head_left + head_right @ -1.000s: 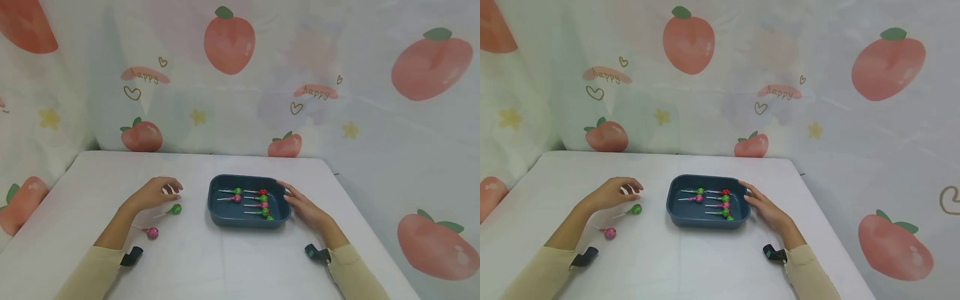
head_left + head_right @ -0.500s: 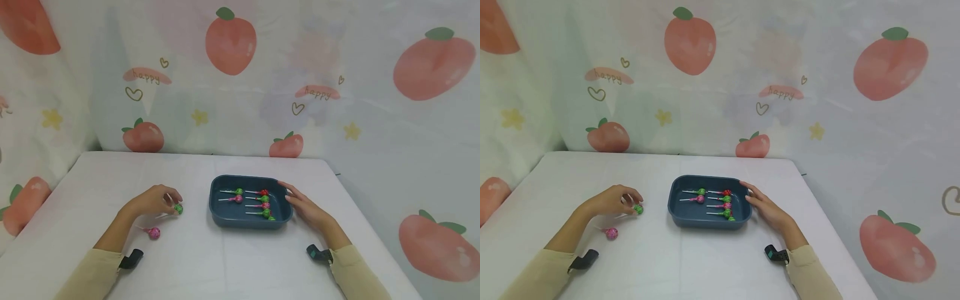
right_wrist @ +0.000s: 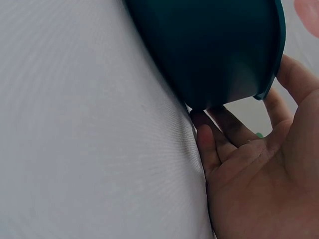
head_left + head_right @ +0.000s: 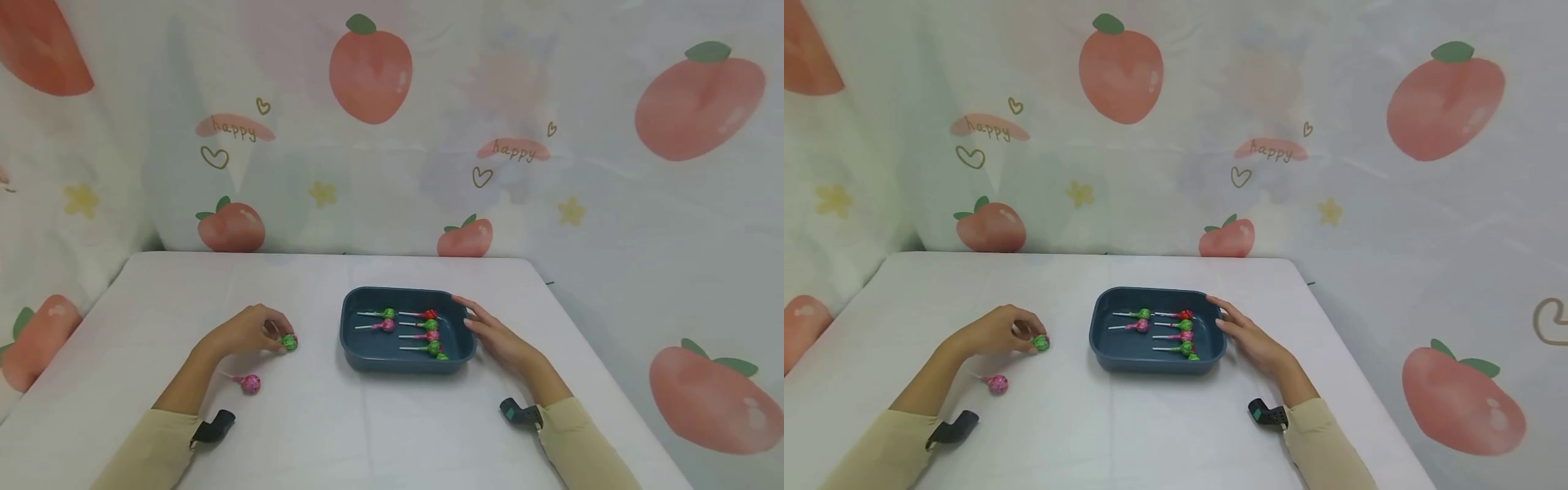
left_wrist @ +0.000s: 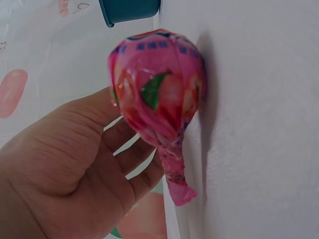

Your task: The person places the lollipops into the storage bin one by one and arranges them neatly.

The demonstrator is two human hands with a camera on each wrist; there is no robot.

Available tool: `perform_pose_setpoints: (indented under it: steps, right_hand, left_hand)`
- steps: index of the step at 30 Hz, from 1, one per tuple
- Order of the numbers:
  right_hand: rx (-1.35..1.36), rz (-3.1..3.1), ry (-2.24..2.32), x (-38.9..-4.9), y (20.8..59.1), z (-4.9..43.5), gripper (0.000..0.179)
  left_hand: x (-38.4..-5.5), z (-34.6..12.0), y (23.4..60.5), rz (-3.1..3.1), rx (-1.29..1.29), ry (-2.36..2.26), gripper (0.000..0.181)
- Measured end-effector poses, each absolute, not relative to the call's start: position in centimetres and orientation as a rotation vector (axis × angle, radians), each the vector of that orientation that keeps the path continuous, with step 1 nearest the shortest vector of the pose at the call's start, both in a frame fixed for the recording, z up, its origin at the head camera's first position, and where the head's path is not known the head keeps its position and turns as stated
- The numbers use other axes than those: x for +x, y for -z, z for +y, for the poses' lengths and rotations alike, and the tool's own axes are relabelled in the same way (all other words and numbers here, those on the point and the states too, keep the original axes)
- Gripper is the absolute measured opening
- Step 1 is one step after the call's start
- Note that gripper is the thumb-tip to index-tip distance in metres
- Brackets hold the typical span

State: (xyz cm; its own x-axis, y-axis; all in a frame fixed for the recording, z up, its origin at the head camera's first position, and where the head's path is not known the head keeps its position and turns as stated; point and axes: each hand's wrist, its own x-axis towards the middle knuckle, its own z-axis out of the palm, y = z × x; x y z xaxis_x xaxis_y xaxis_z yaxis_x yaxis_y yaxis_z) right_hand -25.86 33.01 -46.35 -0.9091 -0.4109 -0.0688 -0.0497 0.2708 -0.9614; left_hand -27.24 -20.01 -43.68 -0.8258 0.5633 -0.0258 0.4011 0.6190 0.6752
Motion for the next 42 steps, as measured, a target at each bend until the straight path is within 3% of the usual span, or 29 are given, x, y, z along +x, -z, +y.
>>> perform_pose_setpoints:
  steps: [42]
  right_hand:
    - [-0.401, 2.242, 1.682, -25.72, 46.3, 32.92, 0.056]
  left_hand:
    - [-27.13, -19.62, 43.85, 2.633, 0.859, -0.991, 0.023]
